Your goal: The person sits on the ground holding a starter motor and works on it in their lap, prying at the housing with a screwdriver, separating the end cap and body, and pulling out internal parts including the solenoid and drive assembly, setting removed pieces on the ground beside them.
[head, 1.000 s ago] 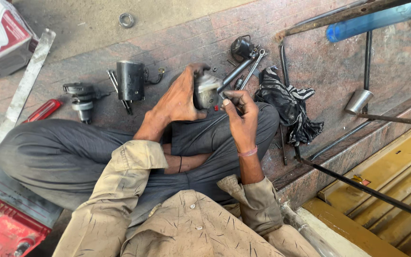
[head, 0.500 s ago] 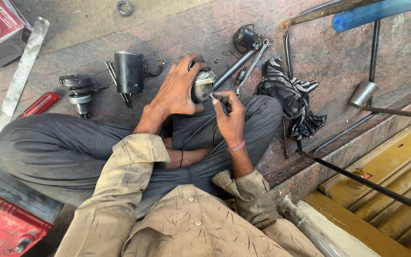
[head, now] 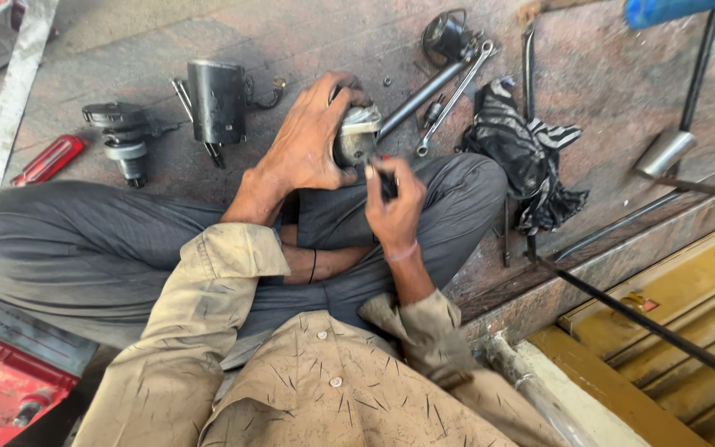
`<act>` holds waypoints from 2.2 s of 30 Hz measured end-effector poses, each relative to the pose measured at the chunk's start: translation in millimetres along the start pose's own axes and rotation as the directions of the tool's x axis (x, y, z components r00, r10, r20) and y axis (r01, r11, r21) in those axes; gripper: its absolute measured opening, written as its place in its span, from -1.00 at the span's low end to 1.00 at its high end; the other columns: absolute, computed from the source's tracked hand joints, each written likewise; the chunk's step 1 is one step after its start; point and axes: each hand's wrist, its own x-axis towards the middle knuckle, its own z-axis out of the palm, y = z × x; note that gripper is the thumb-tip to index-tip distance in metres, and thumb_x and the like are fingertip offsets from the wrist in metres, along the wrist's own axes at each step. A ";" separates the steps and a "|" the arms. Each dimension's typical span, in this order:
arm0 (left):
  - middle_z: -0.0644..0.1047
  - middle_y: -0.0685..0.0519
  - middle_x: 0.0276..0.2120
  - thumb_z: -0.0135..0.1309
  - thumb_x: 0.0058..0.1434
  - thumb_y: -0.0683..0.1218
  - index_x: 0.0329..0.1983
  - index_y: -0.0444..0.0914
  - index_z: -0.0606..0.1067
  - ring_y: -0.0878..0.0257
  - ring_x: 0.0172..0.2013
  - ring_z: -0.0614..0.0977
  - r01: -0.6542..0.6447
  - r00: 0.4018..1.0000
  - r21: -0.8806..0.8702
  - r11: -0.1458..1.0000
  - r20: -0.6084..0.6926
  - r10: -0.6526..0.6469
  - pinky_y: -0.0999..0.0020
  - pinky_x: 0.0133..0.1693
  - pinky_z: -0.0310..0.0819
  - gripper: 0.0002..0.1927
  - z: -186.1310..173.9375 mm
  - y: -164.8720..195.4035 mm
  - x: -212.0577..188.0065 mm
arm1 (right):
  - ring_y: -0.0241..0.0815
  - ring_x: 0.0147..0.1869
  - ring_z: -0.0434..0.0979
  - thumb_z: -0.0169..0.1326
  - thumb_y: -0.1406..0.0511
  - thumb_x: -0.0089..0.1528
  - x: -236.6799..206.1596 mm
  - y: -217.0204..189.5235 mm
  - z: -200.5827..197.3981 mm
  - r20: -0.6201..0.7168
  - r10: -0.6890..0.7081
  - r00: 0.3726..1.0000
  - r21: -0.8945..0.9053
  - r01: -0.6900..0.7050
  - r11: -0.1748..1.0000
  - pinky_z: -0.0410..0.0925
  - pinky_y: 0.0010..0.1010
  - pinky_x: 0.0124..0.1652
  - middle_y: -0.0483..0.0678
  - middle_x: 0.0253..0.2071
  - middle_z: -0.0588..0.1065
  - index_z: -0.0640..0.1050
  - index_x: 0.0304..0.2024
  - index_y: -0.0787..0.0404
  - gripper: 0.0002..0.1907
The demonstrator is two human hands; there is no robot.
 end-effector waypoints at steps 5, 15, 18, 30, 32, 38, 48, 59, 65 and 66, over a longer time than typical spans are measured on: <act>0.32 -0.20 0.24 0.44 -0.21 0.04 0.24 -0.28 0.36 -0.23 0.26 0.39 -0.007 1.000 0.006 1.000 0.030 0.007 -0.05 0.24 0.30 -0.09 -3.0 -0.5 -1.1 | 0.00 -0.28 0.62 0.18 0.46 0.28 0.9 -1.8 2.0 -0.035 -0.018 0.999 -0.017 0.017 1.000 0.40 -0.28 -0.25 0.11 -0.31 0.55 0.50 -0.19 0.33 -0.90; 0.32 -0.19 0.25 0.46 -0.27 -0.01 0.27 -0.27 0.34 -0.23 0.27 0.39 -0.025 0.999 0.001 1.000 0.041 0.025 -0.04 0.26 0.32 -0.03 -5.0 -5.4 -0.7 | 0.00 -0.36 0.60 0.19 0.46 0.27 15.7 1.2 -0.2 0.039 0.001 0.999 -0.012 -0.001 1.000 0.38 -0.24 -0.31 0.09 -0.39 0.53 0.51 -0.22 0.32 -0.91; 0.31 -0.20 0.25 0.48 -0.26 0.00 0.25 -0.24 0.36 -0.23 0.26 0.39 -0.027 1.000 0.031 0.999 0.007 0.027 -0.06 0.23 0.32 -0.05 -4.6 -5.2 -1.0 | 0.05 -0.26 0.63 0.16 0.47 0.26 15.2 -2.6 -2.7 0.039 -0.082 0.996 -0.015 0.083 0.996 0.41 -0.25 -0.24 0.11 -0.33 0.54 0.51 -0.20 0.31 -0.91; 0.32 -0.19 0.24 0.48 -0.23 -0.02 0.28 -0.26 0.35 -0.24 0.25 0.40 -0.040 0.999 0.041 0.998 0.027 0.039 -0.07 0.24 0.35 -0.04 -4.7 -7.7 -0.9 | 0.14 -0.14 0.64 0.16 0.50 0.24 15.8 -17.5 6.2 0.003 -0.060 0.998 -0.040 0.060 0.997 0.44 -0.21 -0.13 0.13 -0.26 0.56 0.49 -0.19 0.31 -0.87; 0.31 -0.21 0.24 0.47 -0.25 -0.01 0.27 -0.27 0.35 -0.24 0.24 0.40 -0.029 0.999 0.031 0.999 0.025 0.028 -0.06 0.23 0.35 -0.05 -4.0 -7.6 -0.3 | 0.17 -0.15 0.62 0.16 0.50 0.23 16.0 -16.6 7.1 0.011 -0.054 0.999 -0.058 0.054 0.997 0.43 -0.19 -0.14 0.13 -0.27 0.55 0.49 -0.19 0.31 -0.86; 0.31 -0.19 0.24 0.47 -0.20 -0.01 0.27 -0.25 0.35 -0.24 0.26 0.40 -0.084 0.996 0.045 0.995 -0.003 0.085 -0.06 0.24 0.35 -0.07 -3.9 -10.3 1.2 | 0.12 -0.27 0.64 0.18 0.45 0.21 18.7 -15.0 8.3 0.008 0.029 1.000 -0.045 -0.029 0.999 0.41 -0.19 -0.23 0.09 -0.36 0.55 0.48 -0.24 0.29 -0.87; 0.31 -0.21 0.24 0.45 -0.24 0.00 0.27 -0.26 0.34 -0.26 0.23 0.41 -0.048 0.999 0.039 0.998 0.020 0.047 -0.08 0.21 0.34 -0.05 -2.9 -10.6 1.2 | 0.10 -0.36 0.61 0.19 0.45 0.20 20.4 -20.8 13.7 -0.035 0.092 0.995 -0.071 -0.094 0.993 0.39 -0.20 -0.31 0.10 -0.43 0.53 0.48 -0.29 0.32 -0.88; 0.33 -0.18 0.22 0.44 -0.19 -0.03 0.25 -0.27 0.35 -0.22 0.22 0.43 -0.072 0.997 0.024 0.997 0.012 0.071 -0.04 0.21 0.37 -0.10 -1.8 -12.5 1.4 | 0.15 -0.28 0.61 0.19 0.45 0.24 16.7 -17.9 16.6 -0.055 0.050 0.997 -0.075 -0.054 0.996 0.40 -0.19 -0.25 0.13 -0.36 0.55 0.47 -0.25 0.33 -0.87; 0.33 -0.19 0.21 0.46 -0.23 -0.02 0.23 -0.27 0.35 -0.23 0.22 0.42 -0.079 0.997 0.030 0.996 0.009 0.079 -0.04 0.20 0.36 -0.09 -4.5 -10.8 4.2 | 0.04 -0.40 0.61 0.20 0.45 0.20 17.7 -9.9 12.6 -0.045 0.058 0.997 -0.076 -0.061 0.995 0.38 -0.22 -0.33 0.09 -0.44 0.53 0.49 -0.29 0.31 -0.88; 0.34 -0.17 0.21 0.45 -0.21 -0.03 0.24 -0.26 0.35 -0.22 0.23 0.43 -0.070 0.997 0.021 0.997 0.020 0.069 -0.02 0.21 0.37 -0.10 -4.8 -10.5 3.8 | 0.04 -0.40 0.60 0.20 0.45 0.21 18.5 -8.6 12.3 -0.031 0.069 0.997 -0.065 -0.071 0.995 0.37 -0.22 -0.33 0.08 -0.44 0.53 0.48 -0.28 0.32 -0.87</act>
